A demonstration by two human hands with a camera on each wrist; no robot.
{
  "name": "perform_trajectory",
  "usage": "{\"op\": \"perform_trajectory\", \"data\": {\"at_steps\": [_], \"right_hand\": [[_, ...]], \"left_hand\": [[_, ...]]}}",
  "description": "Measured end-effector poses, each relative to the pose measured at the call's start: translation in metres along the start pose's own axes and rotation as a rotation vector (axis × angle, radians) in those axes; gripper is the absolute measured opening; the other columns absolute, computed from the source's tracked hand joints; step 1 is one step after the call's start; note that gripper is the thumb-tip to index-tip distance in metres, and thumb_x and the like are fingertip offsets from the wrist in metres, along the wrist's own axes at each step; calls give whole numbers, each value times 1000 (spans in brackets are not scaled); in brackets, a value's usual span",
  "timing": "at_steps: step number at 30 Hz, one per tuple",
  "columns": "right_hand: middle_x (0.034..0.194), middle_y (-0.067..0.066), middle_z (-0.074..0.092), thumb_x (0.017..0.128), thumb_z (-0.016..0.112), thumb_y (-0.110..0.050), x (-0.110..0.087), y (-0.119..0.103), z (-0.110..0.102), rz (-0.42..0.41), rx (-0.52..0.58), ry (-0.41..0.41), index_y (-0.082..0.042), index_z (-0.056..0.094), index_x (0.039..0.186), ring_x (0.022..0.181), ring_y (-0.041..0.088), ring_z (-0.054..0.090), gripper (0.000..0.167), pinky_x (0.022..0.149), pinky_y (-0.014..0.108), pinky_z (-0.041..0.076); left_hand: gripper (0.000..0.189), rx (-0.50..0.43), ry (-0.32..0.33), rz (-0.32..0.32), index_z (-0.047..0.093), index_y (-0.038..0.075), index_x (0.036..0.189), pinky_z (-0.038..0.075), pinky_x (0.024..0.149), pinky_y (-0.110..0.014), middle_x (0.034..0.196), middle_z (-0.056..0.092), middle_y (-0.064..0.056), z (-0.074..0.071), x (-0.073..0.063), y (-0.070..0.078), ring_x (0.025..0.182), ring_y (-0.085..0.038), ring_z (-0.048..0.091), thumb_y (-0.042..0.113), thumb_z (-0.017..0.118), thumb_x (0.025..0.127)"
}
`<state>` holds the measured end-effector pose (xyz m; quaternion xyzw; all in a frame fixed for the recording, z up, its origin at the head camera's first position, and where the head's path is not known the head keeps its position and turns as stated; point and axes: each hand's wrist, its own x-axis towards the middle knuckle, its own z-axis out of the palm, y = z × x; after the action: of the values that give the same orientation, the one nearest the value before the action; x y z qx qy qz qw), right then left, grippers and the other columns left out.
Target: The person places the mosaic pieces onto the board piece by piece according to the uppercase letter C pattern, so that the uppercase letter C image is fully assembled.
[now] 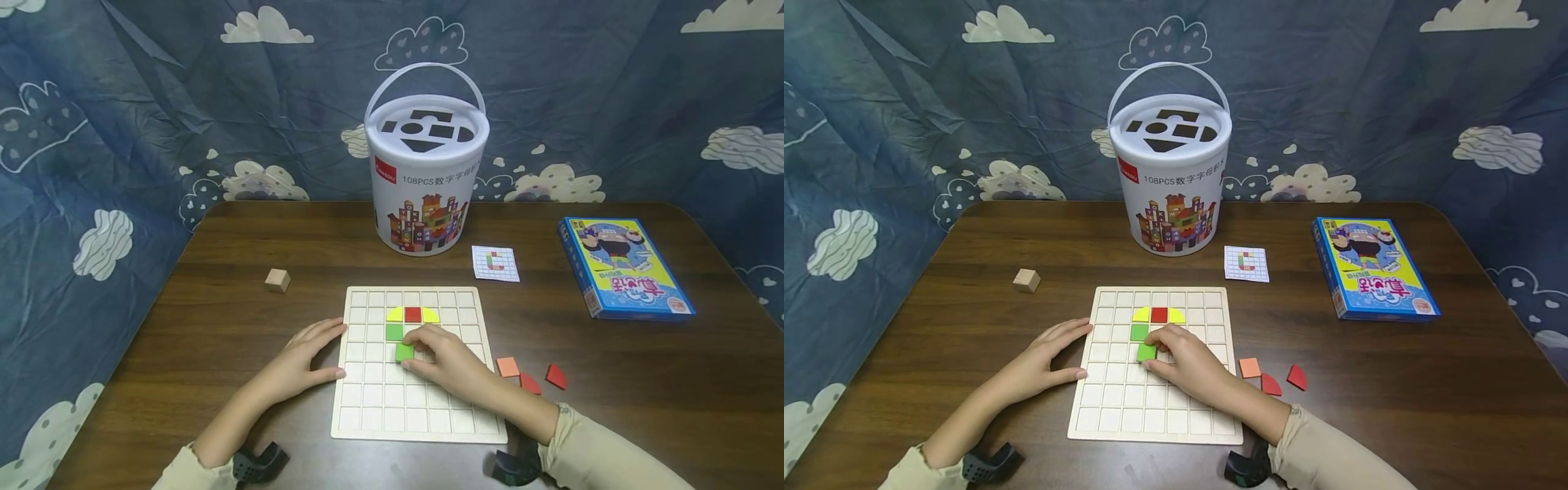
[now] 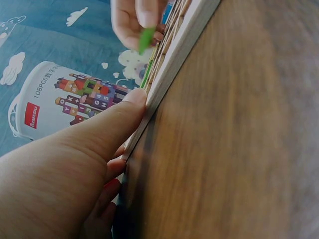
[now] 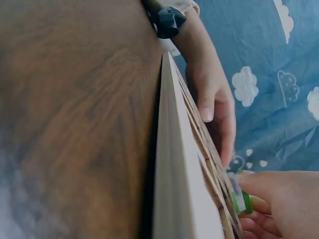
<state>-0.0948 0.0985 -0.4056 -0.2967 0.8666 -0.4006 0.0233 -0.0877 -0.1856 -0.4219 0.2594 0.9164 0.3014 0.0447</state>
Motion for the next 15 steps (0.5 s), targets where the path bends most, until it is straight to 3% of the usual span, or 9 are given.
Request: {"op": "perform_trajectory", "data": {"at_steps": [15], "right_hand": [[96, -8, 53, 77, 71, -24, 8, 1, 10, 22, -126, 7, -13, 64, 100, 78, 7, 46, 27, 68, 22, 43]], "left_hand": [[72, -2, 2, -7, 38, 15, 137, 22, 99, -54, 142, 32, -3, -1, 0, 1, 129, -30, 26, 50, 61, 78]]}}
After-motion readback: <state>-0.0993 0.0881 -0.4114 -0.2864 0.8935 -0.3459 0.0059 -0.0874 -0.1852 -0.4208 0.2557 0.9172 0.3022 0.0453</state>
